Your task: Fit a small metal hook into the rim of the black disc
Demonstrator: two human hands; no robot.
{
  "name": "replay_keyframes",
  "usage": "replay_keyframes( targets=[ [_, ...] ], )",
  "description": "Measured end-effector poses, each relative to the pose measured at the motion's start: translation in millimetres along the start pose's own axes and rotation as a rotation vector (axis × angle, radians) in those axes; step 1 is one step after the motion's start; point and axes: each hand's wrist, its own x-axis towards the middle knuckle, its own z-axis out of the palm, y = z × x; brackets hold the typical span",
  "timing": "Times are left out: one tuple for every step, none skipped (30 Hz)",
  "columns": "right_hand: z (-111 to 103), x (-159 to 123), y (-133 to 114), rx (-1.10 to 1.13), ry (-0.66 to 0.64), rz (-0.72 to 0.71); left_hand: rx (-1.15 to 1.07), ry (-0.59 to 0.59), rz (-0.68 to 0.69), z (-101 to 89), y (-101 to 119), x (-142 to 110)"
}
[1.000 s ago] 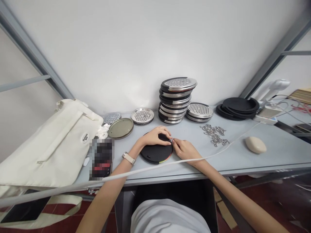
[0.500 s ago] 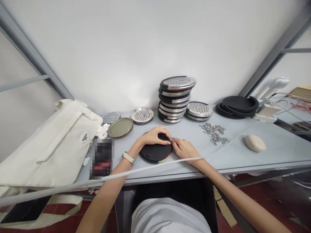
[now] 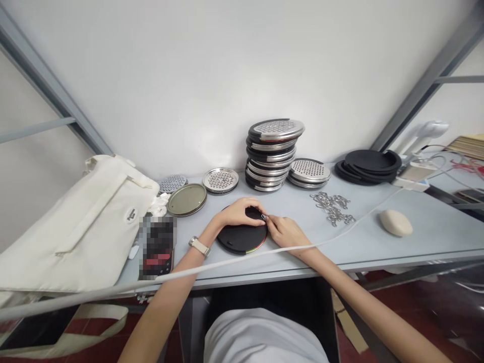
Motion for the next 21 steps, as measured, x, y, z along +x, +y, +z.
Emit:
replay_keyframes(
  targets=[
    [-0.2, -0.2, 0.0, 0.000, -0.001, 0.005, -0.006, 0.003, 0.003, 0.2, -0.3, 0.0],
    [-0.5, -0.3, -0.2, 0.002, -0.002, 0.011, -0.014, 0.004, 0.006, 0.4, -0.4, -0.1],
    [-0.8, -0.3, -0.3, 0.005, -0.003, 0.013, -0.023, 0.003, 0.008, 0.5, -0.3, -0.1],
    [-1.1, -0.3, -0.5, 0.011, -0.003, 0.015, -0.031, 0.001, 0.010, 0.5, 0.0, -0.1],
    [-1.3, -0.3, -0.7, 0.018, -0.003, 0.015, -0.037, -0.003, 0.010, 0.3, 0.4, -0.1],
    [-1.5, -0.2, -0.8, 0.025, -0.001, 0.014, -0.041, -0.007, 0.011, 0.1, 1.0, 0.0],
    [-1.5, -0.1, -0.9, 0.033, -0.003, 0.016, -0.042, -0.010, 0.012, -0.1, 1.7, 0.0],
    [-1.5, 0.0, -0.9, 0.039, -0.005, 0.018, -0.044, -0.014, 0.013, -0.4, 2.3, 0.1],
    [-1.3, 0.0, -0.8, 0.045, -0.009, 0.023, -0.045, -0.019, 0.014, -0.6, 2.9, 0.2],
    [-1.1, 0.1, -0.8, 0.050, -0.013, 0.029, -0.047, -0.023, 0.016, -0.8, 3.4, 0.3],
    [-0.9, 0.1, -0.7, 0.054, -0.015, 0.033, -0.049, -0.025, 0.018, -1.0, 3.8, 0.3],
    [-0.7, 0.1, -0.5, 0.059, -0.015, 0.033, -0.051, -0.026, 0.019, -1.1, 4.0, 0.4],
    [-0.5, 0.1, -0.4, 0.062, -0.013, 0.033, -0.052, -0.028, 0.020, -1.2, 4.1, 0.4],
    [-0.3, 0.1, -0.2, 0.065, -0.010, 0.034, -0.053, -0.031, 0.020, -1.2, 4.2, 0.4],
    [-0.2, 0.0, 0.0, 0.068, -0.008, 0.035, -0.053, -0.033, 0.018, -1.3, 4.2, 0.4],
    [-0.1, 0.0, 0.3, 0.073, -0.008, 0.033, -0.053, -0.037, 0.016, -1.3, 4.2, 0.4],
    [0.0, -0.1, 0.6, 0.077, -0.009, 0.031, -0.052, -0.040, 0.014, -1.3, 4.2, 0.3],
    [0.0, -0.2, 1.0, 0.083, -0.010, 0.028, -0.049, -0.042, 0.013, -1.4, 4.1, 0.3],
    [0.0, -0.4, 1.2, 0.089, -0.009, 0.023, -0.046, -0.042, 0.014, -1.4, 4.1, 0.3],
    [-0.1, -0.6, 1.4, 0.095, -0.008, 0.019, -0.043, -0.040, 0.015, -1.5, 4.0, 0.2],
    [-0.2, -1.0, 1.4, 0.101, -0.004, 0.017, -0.042, -0.039, 0.016, -1.6, 3.9, 0.2]
  ],
)
